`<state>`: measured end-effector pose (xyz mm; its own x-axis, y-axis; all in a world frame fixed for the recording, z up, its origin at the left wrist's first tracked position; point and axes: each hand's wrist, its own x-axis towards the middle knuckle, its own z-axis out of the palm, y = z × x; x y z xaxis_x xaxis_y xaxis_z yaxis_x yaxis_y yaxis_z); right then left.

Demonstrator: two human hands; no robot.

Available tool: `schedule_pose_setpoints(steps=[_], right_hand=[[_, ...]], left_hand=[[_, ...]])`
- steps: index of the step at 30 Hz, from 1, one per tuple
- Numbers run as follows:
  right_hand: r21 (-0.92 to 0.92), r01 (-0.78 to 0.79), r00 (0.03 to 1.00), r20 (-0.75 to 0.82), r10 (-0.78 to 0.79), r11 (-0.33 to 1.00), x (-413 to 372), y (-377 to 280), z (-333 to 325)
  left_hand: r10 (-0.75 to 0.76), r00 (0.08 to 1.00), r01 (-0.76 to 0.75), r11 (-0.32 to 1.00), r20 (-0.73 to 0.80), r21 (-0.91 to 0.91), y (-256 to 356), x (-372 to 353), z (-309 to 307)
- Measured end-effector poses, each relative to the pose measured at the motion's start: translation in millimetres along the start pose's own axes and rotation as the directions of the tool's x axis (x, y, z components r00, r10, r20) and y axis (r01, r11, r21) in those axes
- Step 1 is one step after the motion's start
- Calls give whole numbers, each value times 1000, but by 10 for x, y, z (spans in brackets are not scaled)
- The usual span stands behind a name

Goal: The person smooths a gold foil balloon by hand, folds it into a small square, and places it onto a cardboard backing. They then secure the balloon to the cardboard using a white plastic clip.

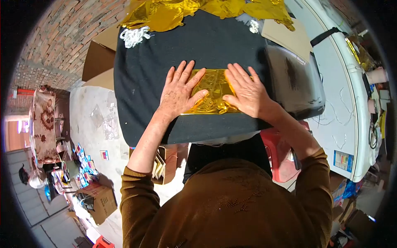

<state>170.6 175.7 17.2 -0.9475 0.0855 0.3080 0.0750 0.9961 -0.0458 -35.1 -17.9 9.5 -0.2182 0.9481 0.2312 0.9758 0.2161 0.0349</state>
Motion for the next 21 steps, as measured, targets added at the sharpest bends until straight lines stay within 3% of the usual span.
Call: schedule_pose_setpoints(steps=[2,3,7,11,14,16,20,21], right_hand=[[-43,-14,1000,-26,13,999,26,51,-74],[-17,-9,989,-150,7,1000,110,80,-95],[224,-150,989,18,149,963,485,95,-153],[113,-193,955,250,160,975,813,149,-123],[79,-246,852,493,177,966,961,76,-290],[35,-229,801,574,168,973,995,76,-293],[108,-198,786,611,92,974,995,198,-116],[147,-182,832,550,73,972,949,194,-91]], left_hand=[[-1,1000,1,1000,2,1,1,-1,-20],[1,1000,-1,1000,1,7,-5,-2,-5],[16,1000,-15,1000,-10,10,-16,-10,12],[34,999,-34,999,-12,29,-41,-12,38],[78,997,-78,997,8,19,-73,-9,22],[145,989,-145,989,22,-24,-100,1,4],[296,955,-292,953,36,-80,-180,34,-9],[329,943,-325,941,43,-93,-203,45,-19]])
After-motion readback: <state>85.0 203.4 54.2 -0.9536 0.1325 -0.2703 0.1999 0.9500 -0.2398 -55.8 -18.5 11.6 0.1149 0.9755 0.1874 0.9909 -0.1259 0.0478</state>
